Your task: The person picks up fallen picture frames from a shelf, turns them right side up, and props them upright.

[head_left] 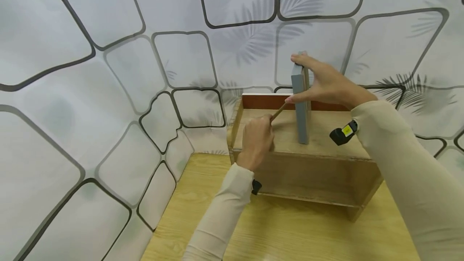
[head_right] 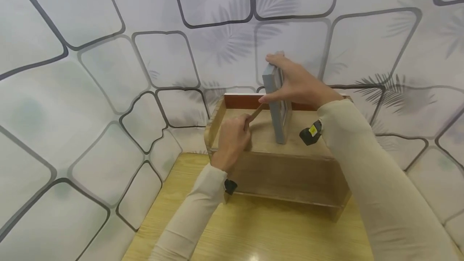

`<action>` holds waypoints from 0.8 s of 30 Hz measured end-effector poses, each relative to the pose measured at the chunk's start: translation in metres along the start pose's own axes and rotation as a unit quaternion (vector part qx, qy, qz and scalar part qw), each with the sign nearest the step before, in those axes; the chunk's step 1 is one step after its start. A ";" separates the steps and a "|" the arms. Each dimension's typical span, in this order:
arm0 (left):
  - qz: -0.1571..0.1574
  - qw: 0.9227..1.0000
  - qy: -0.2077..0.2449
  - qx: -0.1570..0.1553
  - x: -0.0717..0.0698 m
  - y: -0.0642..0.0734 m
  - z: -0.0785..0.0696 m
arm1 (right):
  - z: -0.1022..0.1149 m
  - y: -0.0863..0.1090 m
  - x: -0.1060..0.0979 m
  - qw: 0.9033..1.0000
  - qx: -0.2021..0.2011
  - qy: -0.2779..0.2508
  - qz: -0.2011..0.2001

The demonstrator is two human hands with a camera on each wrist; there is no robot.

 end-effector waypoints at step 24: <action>0.022 0.999 0.019 -0.032 0.007 0.002 0.015 | 0.004 -0.019 0.023 0.998 -0.003 -0.038 0.040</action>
Point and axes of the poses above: each hand's wrist, its own y-axis away from the middle knuckle, its own x-axis out of the palm, z = x × y, the point moved 9 cm from there along -y, towards the middle knuckle, and after that the axes turned 7 degrees about -x, right-handed, at the moved point
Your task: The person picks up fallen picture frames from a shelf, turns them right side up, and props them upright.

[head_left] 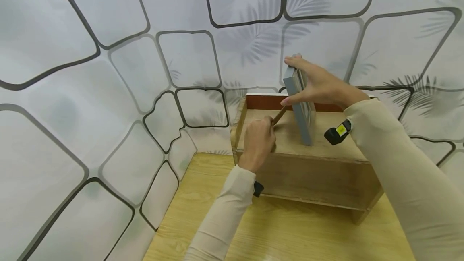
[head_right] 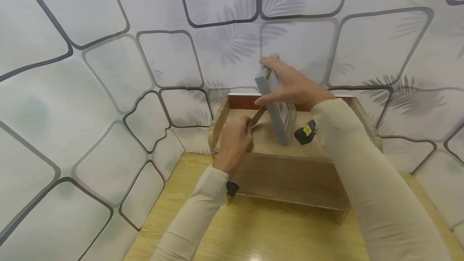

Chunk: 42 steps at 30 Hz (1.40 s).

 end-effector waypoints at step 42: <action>-0.042 0.975 0.218 -0.029 -0.027 0.001 -0.036 | -0.035 -0.028 -0.022 0.995 0.009 -0.076 -0.064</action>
Point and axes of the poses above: each hand's wrist, its own y-axis away from the middle knuckle, its own x-axis out of the palm, z = x × y, the point moved 9 cm from there along -y, towards the middle knuckle, and after that the axes turned 7 degrees about -x, right-handed, at the moved point
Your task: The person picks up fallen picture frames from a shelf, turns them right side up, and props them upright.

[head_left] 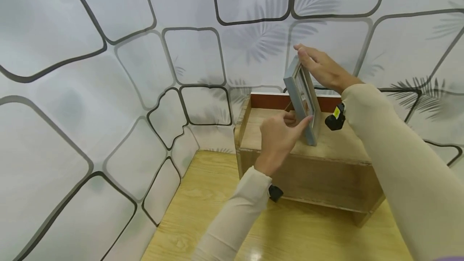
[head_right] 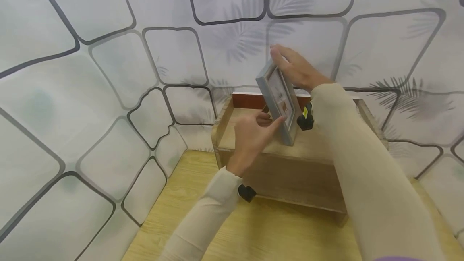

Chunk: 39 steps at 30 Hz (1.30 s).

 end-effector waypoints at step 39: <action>0.010 0.998 -0.049 -0.028 -0.001 -0.011 0.010 | -0.022 0.017 -0.017 0.992 0.037 0.100 -0.074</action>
Point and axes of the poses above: each hand's wrist, its own y-axis away from the middle knuckle, its own x-axis out of the palm, z = x × y, the point moved 9 cm from there along -y, towards the middle knuckle, and after that the axes turned 7 degrees about -x, right-handed, at the moved point
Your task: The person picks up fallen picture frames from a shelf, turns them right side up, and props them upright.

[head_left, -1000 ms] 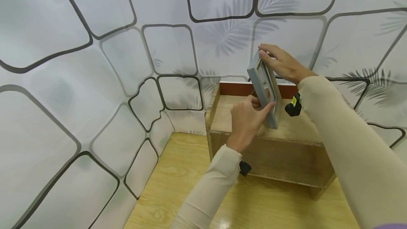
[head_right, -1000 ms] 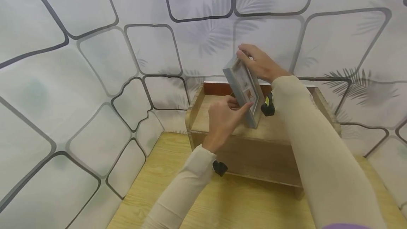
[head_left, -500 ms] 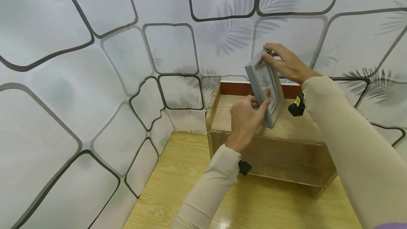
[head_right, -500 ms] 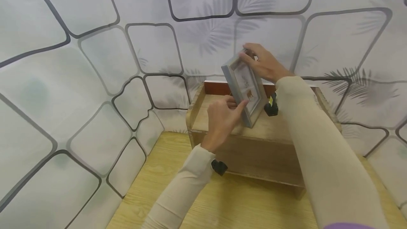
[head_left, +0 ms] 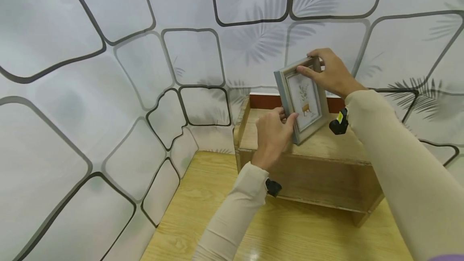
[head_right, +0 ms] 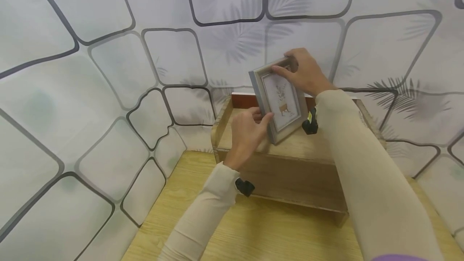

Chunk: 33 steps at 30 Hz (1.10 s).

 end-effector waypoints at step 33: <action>0.008 1.000 -0.018 -0.018 0.019 -0.031 0.014 | 0.003 0.040 -0.047 0.959 0.053 0.137 -0.244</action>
Point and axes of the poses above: each hand's wrist, its own y-axis away from the middle knuckle, its own x-axis out of the palm, z = x × y, the point moved 9 cm from there along -y, towards the middle knuckle, and after that the axes turned 7 degrees about -x, right-handed, at the moved point
